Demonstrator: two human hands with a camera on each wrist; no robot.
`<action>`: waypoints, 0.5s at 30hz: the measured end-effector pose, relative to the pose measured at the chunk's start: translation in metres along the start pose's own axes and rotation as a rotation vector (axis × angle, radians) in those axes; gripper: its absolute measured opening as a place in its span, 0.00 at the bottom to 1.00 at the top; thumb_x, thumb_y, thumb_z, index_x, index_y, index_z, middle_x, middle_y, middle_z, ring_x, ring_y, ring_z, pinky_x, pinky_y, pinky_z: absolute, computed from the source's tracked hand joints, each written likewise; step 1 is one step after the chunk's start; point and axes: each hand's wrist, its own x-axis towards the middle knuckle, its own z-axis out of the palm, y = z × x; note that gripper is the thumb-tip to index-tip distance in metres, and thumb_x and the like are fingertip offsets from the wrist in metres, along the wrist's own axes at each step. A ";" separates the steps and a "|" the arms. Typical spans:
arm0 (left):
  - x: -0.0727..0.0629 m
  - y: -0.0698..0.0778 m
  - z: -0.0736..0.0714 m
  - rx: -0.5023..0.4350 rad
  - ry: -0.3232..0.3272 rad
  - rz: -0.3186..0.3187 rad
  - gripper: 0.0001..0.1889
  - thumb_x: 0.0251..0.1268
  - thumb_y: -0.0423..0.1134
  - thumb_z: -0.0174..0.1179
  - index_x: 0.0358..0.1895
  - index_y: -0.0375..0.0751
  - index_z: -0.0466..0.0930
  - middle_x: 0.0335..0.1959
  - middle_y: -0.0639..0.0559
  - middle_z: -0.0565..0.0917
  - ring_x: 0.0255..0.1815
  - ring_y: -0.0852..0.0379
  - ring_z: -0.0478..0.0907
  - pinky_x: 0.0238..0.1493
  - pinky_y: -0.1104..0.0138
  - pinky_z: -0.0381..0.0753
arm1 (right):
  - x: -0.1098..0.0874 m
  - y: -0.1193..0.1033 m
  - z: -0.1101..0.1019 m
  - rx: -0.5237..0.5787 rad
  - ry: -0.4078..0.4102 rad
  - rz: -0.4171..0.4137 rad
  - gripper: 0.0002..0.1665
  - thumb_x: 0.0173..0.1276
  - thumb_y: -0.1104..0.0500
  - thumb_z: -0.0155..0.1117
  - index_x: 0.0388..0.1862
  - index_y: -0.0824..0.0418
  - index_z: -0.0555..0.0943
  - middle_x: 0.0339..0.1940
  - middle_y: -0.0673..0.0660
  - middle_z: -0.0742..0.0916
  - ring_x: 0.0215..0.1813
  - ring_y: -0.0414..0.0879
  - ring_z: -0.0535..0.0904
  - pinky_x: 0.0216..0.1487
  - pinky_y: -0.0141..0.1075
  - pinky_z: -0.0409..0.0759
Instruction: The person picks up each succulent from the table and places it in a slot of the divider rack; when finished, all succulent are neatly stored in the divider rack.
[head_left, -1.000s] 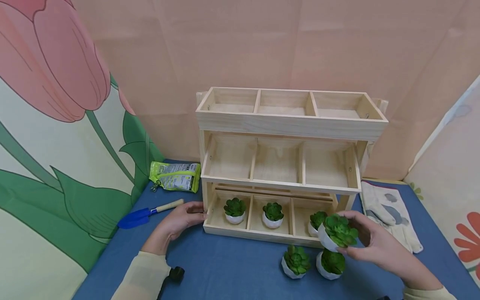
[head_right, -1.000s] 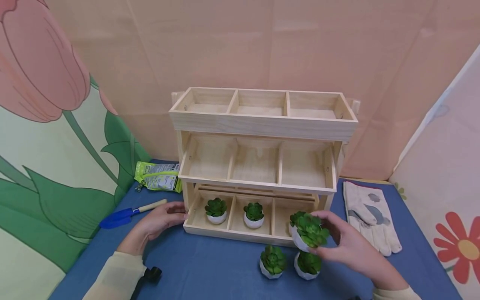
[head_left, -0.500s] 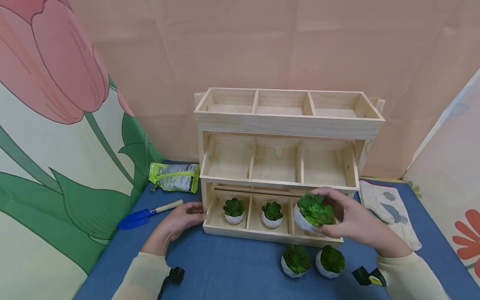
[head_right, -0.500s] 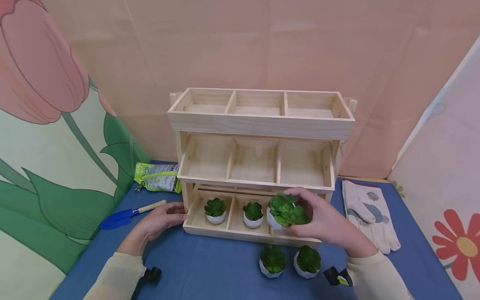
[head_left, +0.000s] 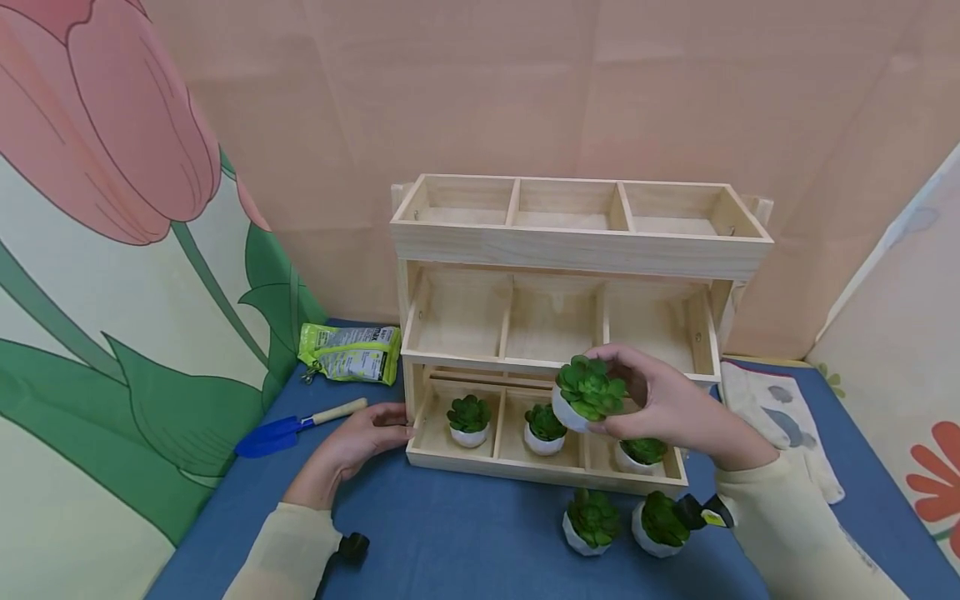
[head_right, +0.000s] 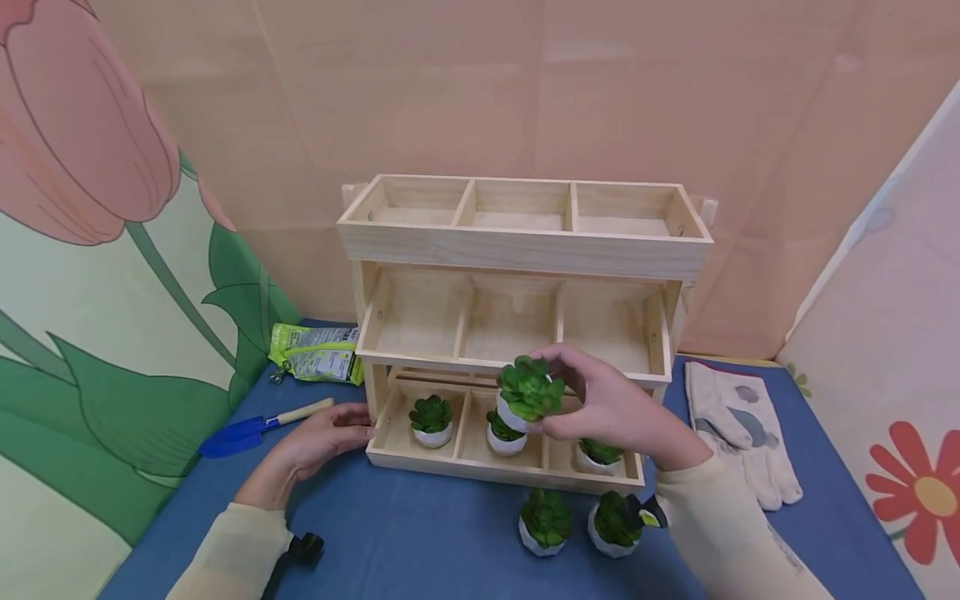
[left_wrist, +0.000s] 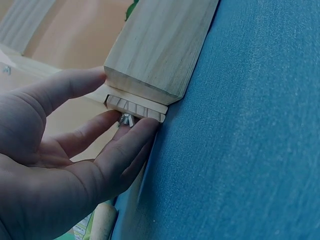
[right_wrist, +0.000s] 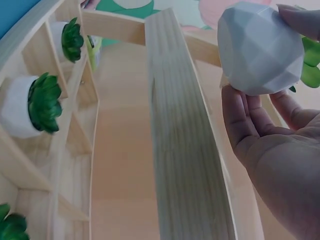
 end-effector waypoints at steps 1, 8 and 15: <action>0.000 0.000 0.000 -0.007 0.004 -0.007 0.38 0.72 0.41 0.69 0.79 0.31 0.66 0.76 0.31 0.75 0.70 0.44 0.82 0.75 0.49 0.80 | 0.004 -0.001 0.000 0.002 -0.006 -0.001 0.37 0.64 0.66 0.78 0.71 0.59 0.73 0.63 0.61 0.82 0.57 0.47 0.82 0.54 0.34 0.88; -0.001 0.003 0.001 -0.002 -0.007 0.000 0.37 0.74 0.41 0.68 0.80 0.31 0.65 0.77 0.31 0.74 0.71 0.44 0.81 0.75 0.49 0.80 | 0.032 -0.010 0.000 0.033 -0.041 -0.022 0.39 0.62 0.68 0.75 0.72 0.60 0.72 0.62 0.61 0.82 0.58 0.51 0.80 0.58 0.32 0.86; -0.002 0.003 0.001 -0.010 -0.007 0.003 0.38 0.74 0.41 0.69 0.80 0.30 0.65 0.77 0.30 0.73 0.71 0.42 0.81 0.74 0.50 0.81 | 0.065 -0.018 -0.001 0.017 -0.048 -0.023 0.39 0.63 0.65 0.77 0.72 0.57 0.73 0.63 0.58 0.82 0.61 0.55 0.78 0.59 0.33 0.85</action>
